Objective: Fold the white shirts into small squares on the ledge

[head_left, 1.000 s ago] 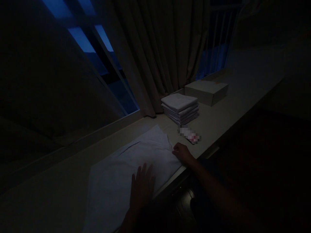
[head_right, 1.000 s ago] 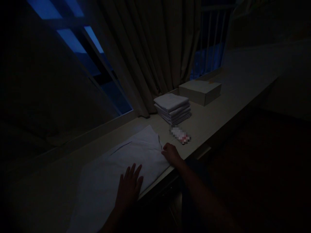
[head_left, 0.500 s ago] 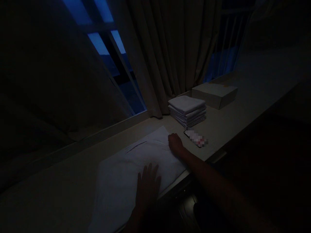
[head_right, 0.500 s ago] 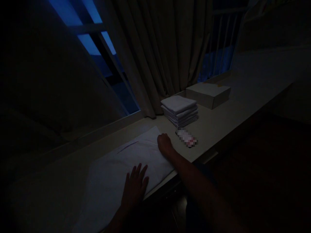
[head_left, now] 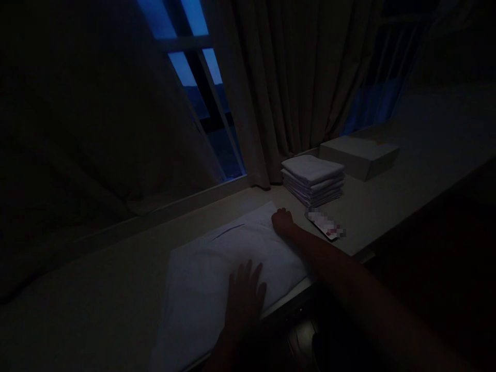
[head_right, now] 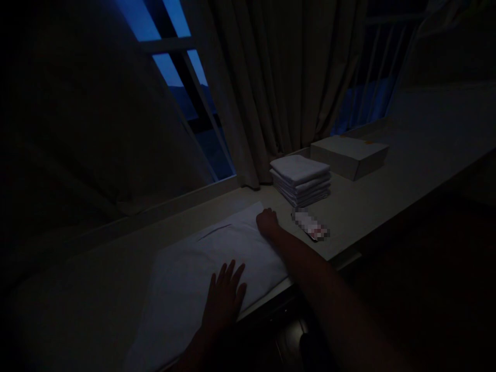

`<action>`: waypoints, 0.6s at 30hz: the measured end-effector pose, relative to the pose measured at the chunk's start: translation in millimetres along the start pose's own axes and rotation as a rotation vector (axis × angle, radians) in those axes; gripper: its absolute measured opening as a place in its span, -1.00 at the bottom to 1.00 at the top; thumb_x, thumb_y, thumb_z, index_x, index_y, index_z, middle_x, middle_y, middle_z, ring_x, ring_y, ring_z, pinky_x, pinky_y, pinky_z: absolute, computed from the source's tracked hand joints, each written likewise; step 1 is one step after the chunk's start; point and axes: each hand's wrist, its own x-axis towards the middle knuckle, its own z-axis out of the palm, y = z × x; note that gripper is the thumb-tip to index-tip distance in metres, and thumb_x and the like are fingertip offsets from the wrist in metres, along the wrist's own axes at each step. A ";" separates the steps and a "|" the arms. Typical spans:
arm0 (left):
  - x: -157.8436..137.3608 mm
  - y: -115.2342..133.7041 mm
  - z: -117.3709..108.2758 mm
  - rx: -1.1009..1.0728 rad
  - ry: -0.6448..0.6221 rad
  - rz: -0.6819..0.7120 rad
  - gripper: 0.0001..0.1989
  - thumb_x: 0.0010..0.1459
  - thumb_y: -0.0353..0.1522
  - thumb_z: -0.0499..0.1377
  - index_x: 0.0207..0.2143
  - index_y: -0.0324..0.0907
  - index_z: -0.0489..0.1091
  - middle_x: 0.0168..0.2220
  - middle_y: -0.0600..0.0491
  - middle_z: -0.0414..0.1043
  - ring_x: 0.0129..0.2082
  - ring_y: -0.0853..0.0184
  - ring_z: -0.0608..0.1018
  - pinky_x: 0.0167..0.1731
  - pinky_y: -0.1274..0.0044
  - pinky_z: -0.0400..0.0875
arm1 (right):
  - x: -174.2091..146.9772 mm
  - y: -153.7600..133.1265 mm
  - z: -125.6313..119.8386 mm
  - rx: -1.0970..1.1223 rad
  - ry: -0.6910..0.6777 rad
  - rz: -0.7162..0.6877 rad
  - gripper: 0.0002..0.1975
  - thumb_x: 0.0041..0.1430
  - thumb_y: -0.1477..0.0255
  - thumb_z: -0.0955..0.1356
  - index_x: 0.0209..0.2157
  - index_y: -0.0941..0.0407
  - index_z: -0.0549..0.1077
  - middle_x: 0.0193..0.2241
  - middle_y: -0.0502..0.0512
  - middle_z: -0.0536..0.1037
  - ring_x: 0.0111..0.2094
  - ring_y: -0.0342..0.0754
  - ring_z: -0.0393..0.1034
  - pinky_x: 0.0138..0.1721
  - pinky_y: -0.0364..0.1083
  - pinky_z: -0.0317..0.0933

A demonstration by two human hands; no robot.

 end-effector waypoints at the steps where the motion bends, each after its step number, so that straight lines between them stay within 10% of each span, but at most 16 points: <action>1: -0.1 -0.2 0.1 -0.003 0.002 -0.001 -0.46 0.30 -0.17 -0.12 0.31 0.09 -0.04 0.37 0.06 -0.08 0.35 0.12 -0.01 0.24 0.10 -0.05 | 0.1 -0.1 0.5 -0.008 0.012 0.000 -0.67 0.20 0.57 0.22 -0.05 0.33 0.47 0.00 0.54 0.40 0.07 0.23 0.24 0.02 0.15 0.10; 18: -2.3 0.6 -1.9 -0.020 0.034 -0.005 -0.46 0.29 -0.18 -0.11 0.31 0.07 -0.01 0.37 0.05 -0.07 0.35 0.11 0.00 0.25 0.10 -0.05 | 25.3 -4.6 -27.9 0.508 0.057 0.181 -0.64 0.27 0.29 0.33 0.03 0.16 0.36 0.00 0.16 0.40 -0.08 0.01 0.38 -0.08 0.07 0.33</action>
